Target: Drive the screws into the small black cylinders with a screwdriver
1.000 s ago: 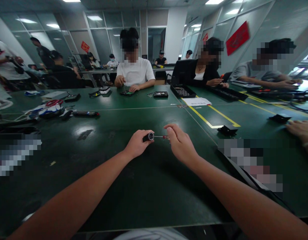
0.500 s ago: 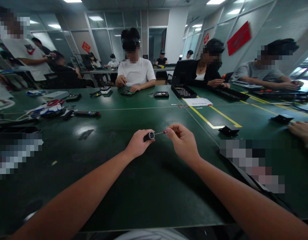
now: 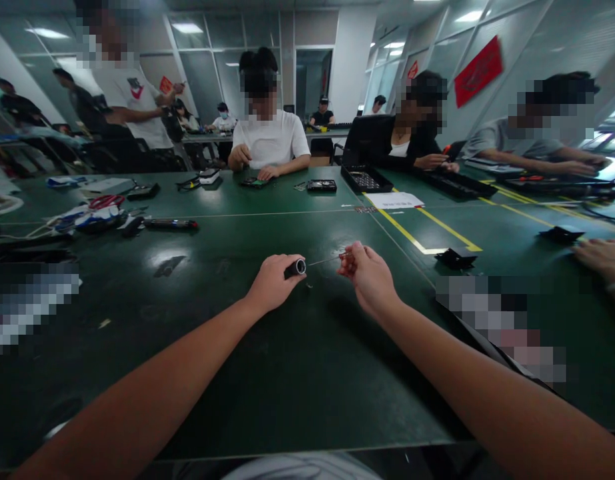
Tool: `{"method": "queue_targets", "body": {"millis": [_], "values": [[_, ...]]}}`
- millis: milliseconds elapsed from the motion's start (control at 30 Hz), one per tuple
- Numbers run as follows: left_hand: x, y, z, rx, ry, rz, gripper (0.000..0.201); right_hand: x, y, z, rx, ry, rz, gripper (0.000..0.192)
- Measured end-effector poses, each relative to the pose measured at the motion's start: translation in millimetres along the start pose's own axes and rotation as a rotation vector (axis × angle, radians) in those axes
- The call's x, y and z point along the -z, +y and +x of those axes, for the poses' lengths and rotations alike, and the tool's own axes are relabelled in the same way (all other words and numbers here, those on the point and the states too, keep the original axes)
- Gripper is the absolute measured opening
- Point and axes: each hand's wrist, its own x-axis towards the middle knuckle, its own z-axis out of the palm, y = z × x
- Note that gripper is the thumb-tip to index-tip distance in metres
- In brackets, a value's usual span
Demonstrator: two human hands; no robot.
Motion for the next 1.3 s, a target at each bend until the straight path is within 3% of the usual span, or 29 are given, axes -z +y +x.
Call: {"method": "queue_targets", "body": {"millis": [200, 367, 467, 567, 667, 767, 967, 1133, 1300], "values": [[0.3, 4, -2, 0.004, 0.011, -0.055, 0.019, -1, 1, -3, 0.139, 0.025, -0.083, 0.032], [5.4, 7, -3, -0.002, -0.011, -0.094, 0.041, 0, -2, -2, 0.165, 0.019, -0.084, 0.033], [13.9, 12, -1, -0.005, -0.057, -0.1, 0.041, 0, -3, -2, 0.182, 0.019, -0.076, 0.033], [23.9, 18, 2, 0.029, -0.16, -0.065, 0.031, 0, -3, -2, 0.186, 0.023, -0.076, 0.033], [29.7, 22, 5, 0.069, -0.352, 0.017, 0.023, 0, -2, -2, 0.191, 0.012, -0.081, 0.033], [29.5, 23, 7, 0.058, -0.501, 0.076, 0.028, -1, -1, -4, 0.195, -0.004, -0.094, 0.033], [25.0, 15, 10, 0.077, -0.659, 0.168, 0.034, -2, -3, -6, 0.193, -0.034, -0.103, 0.031], [28.5, 14, 10, 0.097, -0.61, 0.104, 0.026, 0, 0, -5, 0.171, -0.052, -0.114, 0.031], [39.2, 11, 5, 0.276, -0.581, -0.117, 0.029, 1, 2, -5, 0.151, -0.063, -0.113, 0.031]]}}
